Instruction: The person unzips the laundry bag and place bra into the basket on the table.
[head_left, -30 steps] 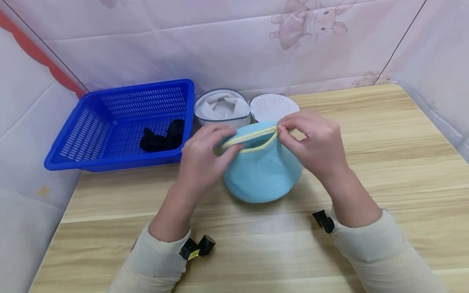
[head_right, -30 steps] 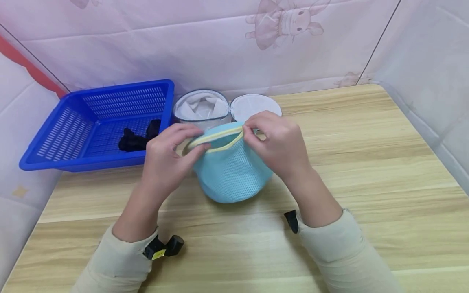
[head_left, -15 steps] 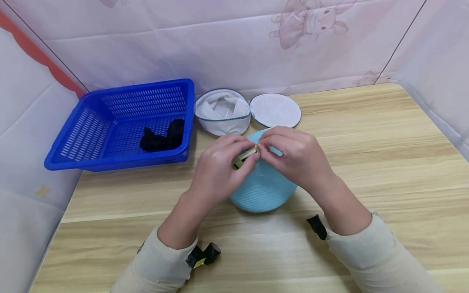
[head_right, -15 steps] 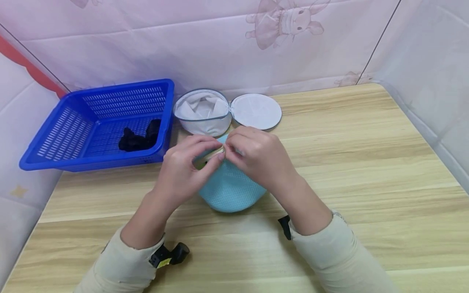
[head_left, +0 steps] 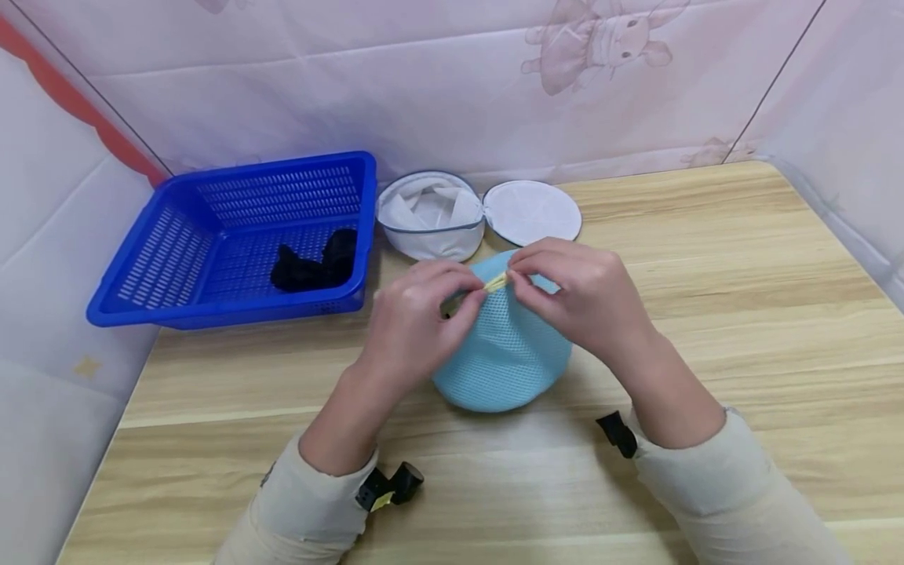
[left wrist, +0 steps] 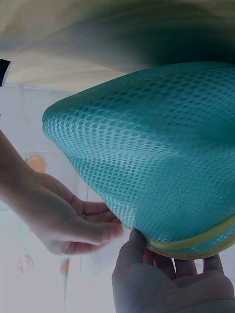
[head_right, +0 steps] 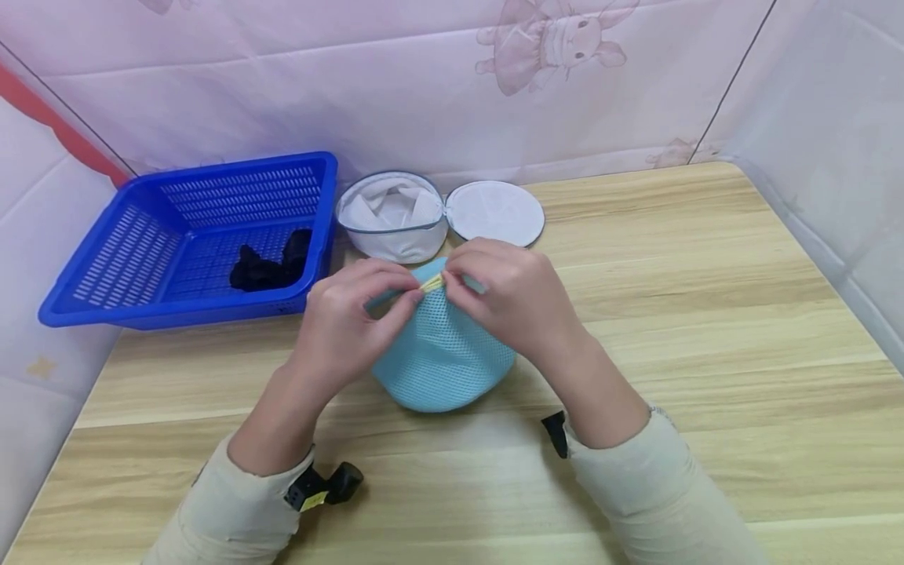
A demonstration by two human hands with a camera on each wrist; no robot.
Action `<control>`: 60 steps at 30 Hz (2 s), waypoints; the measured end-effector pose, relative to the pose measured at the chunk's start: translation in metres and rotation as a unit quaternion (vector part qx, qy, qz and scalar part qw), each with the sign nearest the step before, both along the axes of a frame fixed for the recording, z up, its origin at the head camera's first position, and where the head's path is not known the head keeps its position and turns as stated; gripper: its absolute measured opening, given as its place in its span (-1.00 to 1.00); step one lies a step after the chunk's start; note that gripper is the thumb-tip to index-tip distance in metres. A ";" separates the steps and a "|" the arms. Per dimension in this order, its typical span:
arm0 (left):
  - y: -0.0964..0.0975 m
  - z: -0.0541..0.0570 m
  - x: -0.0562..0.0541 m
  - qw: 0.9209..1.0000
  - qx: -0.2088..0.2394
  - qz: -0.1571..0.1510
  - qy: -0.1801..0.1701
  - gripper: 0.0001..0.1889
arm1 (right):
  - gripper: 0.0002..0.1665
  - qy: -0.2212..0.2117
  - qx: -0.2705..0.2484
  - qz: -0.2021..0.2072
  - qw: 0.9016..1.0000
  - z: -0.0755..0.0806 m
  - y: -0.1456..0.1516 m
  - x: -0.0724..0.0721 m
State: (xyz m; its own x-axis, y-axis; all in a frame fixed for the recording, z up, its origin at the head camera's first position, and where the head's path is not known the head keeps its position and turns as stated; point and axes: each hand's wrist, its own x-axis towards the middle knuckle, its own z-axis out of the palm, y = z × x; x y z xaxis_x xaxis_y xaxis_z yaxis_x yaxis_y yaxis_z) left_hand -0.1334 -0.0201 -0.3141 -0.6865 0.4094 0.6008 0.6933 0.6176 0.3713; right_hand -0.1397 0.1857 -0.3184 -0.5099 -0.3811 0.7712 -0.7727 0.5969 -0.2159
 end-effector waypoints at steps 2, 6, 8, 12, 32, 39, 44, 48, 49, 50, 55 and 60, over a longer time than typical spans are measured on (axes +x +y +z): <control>-0.002 0.002 -0.001 1.000 0.000 0.007 -0.003 -0.92 | -0.95 -0.007 -0.005 -0.014 1.000 0.000 0.005 -0.002; -0.009 0.004 -0.005 1.000 0.004 0.026 -0.007 -0.92 | -0.93 -0.014 -0.029 -0.037 0.999 0.001 0.017 -0.006; -0.014 0.005 -0.008 0.999 0.008 0.038 -0.009 -0.92 | -0.91 -0.014 -0.045 -0.049 0.998 0.002 0.024 -0.008; -0.024 0.006 -0.015 0.998 0.020 0.054 -0.015 -0.92 | -0.90 -0.011 -0.070 -0.069 0.995 0.004 0.034 -0.011; -0.044 0.007 -0.029 0.995 0.058 0.077 -0.023 -0.91 | -0.87 -0.018 -0.116 -0.094 0.989 0.010 0.046 -0.013; -0.039 0.002 -0.027 0.995 0.039 0.083 -0.034 -0.86 | -0.89 -0.016 -0.152 -0.059 0.986 0.010 0.037 -0.010; -0.022 0.001 -0.017 0.999 0.029 0.022 0.001 -0.76 | -0.87 0.008 -0.146 -0.042 0.988 0.010 0.025 -0.007; -0.007 0.000 -0.005 0.999 0.012 -0.018 0.024 -0.71 | -0.88 0.020 -0.106 -0.022 0.994 0.010 0.012 -0.001; -0.004 0.000 -0.003 0.999 0.010 -0.023 0.025 -0.72 | -0.89 0.022 -0.088 -0.016 0.996 0.010 0.008 0.001; -0.002 0.000 -0.001 0.999 0.009 -0.025 0.027 -0.73 | -0.90 0.025 -0.071 -0.009 0.997 0.010 0.005 0.003; 0.004 -0.003 0.003 0.999 0.011 -0.024 0.033 -0.81 | -0.92 0.037 -0.009 0.023 0.999 0.009 -0.007 0.010; 0.003 -0.003 0.001 0.999 0.015 -0.014 0.043 -0.85 | -0.95 0.033 -0.016 0.024 0.999 0.005 -0.009 0.009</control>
State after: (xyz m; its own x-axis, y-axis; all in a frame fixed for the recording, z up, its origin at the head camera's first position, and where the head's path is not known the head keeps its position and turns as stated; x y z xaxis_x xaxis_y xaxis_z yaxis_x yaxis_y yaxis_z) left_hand -0.1326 -0.0167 -0.3171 -0.6202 0.4090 0.6694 0.7407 0.5864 0.3279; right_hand -0.1307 0.1771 -0.3129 -0.4393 -0.3788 0.8146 -0.8131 0.5532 -0.1813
